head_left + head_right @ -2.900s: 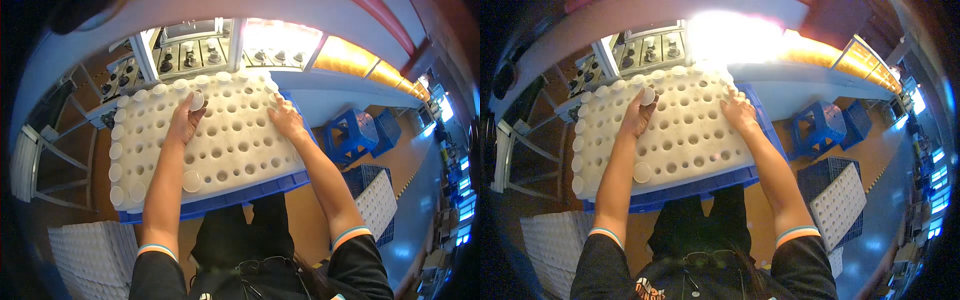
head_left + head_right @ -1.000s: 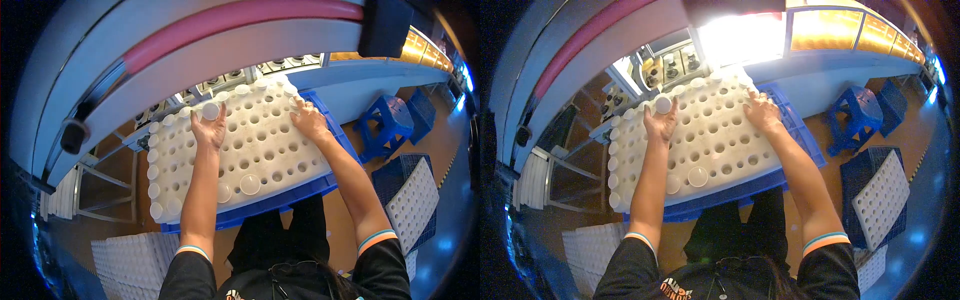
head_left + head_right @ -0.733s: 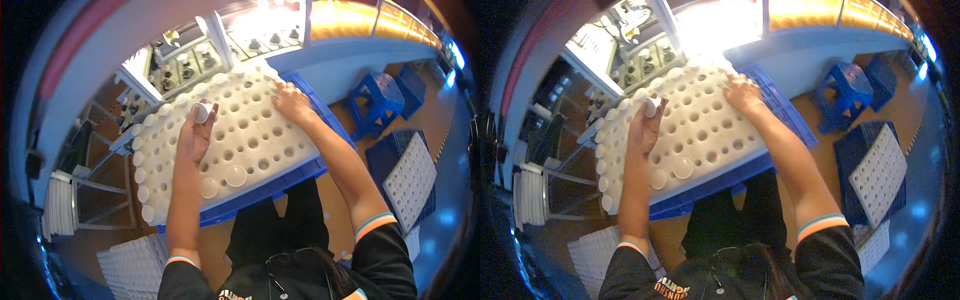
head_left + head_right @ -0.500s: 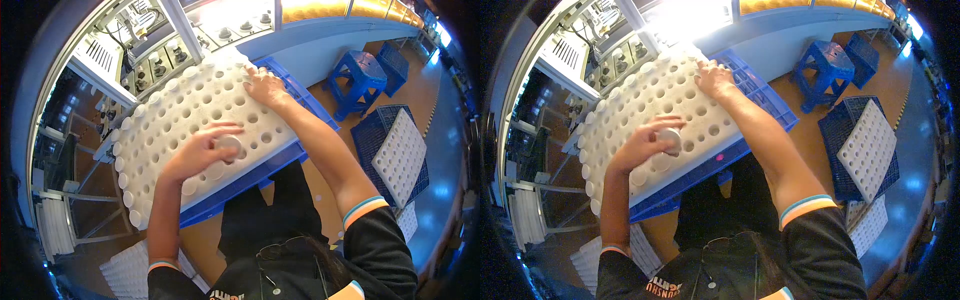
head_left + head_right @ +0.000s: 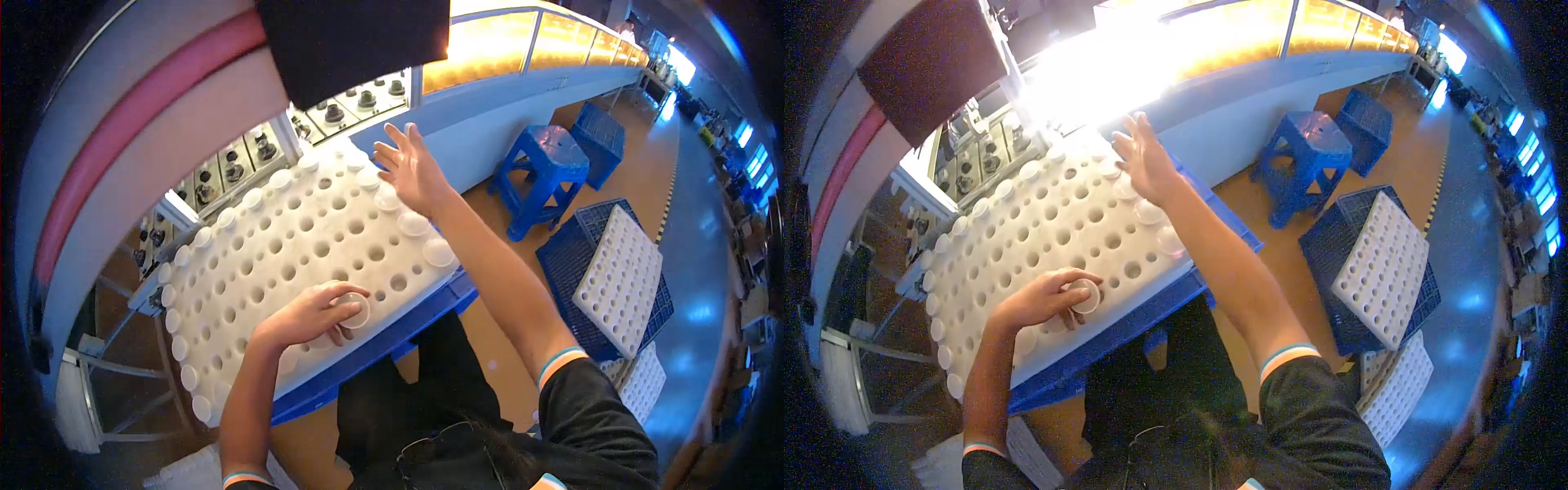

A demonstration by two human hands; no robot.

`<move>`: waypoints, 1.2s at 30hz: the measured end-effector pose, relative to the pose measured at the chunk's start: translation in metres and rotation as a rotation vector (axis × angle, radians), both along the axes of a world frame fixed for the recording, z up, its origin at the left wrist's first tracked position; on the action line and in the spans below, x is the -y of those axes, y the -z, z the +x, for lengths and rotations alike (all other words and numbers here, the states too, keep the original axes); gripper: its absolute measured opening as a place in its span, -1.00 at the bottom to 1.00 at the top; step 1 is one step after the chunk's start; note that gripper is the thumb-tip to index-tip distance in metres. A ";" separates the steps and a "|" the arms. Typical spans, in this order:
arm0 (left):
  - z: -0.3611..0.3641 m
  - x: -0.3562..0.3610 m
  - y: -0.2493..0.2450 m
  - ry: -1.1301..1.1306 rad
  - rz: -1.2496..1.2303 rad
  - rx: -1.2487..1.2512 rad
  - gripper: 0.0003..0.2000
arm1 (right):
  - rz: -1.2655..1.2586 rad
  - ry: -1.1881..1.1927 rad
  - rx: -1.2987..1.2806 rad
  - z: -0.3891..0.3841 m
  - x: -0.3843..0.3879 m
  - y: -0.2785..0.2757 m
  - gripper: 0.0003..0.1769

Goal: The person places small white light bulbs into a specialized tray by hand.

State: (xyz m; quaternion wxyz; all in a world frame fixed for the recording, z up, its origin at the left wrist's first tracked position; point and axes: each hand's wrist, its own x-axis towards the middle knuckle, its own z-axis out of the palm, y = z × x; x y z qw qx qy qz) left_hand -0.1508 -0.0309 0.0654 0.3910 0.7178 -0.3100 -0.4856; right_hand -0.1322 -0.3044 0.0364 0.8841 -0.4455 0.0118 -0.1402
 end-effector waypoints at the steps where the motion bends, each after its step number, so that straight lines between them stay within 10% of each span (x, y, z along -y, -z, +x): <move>1: 0.001 0.000 0.000 -0.014 -0.004 0.031 -0.68 | 0.185 -0.055 0.086 -0.011 0.001 -0.003 -0.17; 5: 0.001 0.005 0.003 0.002 0.110 0.184 -0.64 | 0.460 -0.130 0.282 -0.032 -0.004 -0.001 -0.19; 7: 0.005 0.004 0.016 0.103 -0.163 0.822 -0.61 | 0.515 -0.099 0.284 -0.033 -0.006 0.002 -0.21; 12: 0.009 -0.001 0.003 -0.263 -0.175 0.455 -0.60 | 0.300 0.124 0.155 -0.008 0.003 0.042 -0.27; 14: 0.022 -0.011 0.008 -0.471 -0.284 0.291 -0.58 | -1.349 0.419 -0.177 -0.008 0.005 0.056 -0.33; 17: 0.046 -0.020 0.021 -0.814 -0.751 -0.273 -0.45 | -1.643 0.269 -0.388 -0.013 -0.015 0.047 -0.35; 21: 0.067 -0.025 0.021 -1.182 -1.017 -0.431 -0.39 | -1.718 0.299 -0.458 -0.017 -0.027 0.040 -0.38; 32: 0.114 -0.041 0.013 -0.944 -1.389 -0.755 -0.45 | -1.659 0.312 -0.409 -0.020 -0.027 0.040 -0.38; 36: 0.111 -0.026 0.030 -1.104 -1.209 -0.451 -0.61 | -1.639 0.312 -0.417 -0.019 -0.028 0.042 -0.40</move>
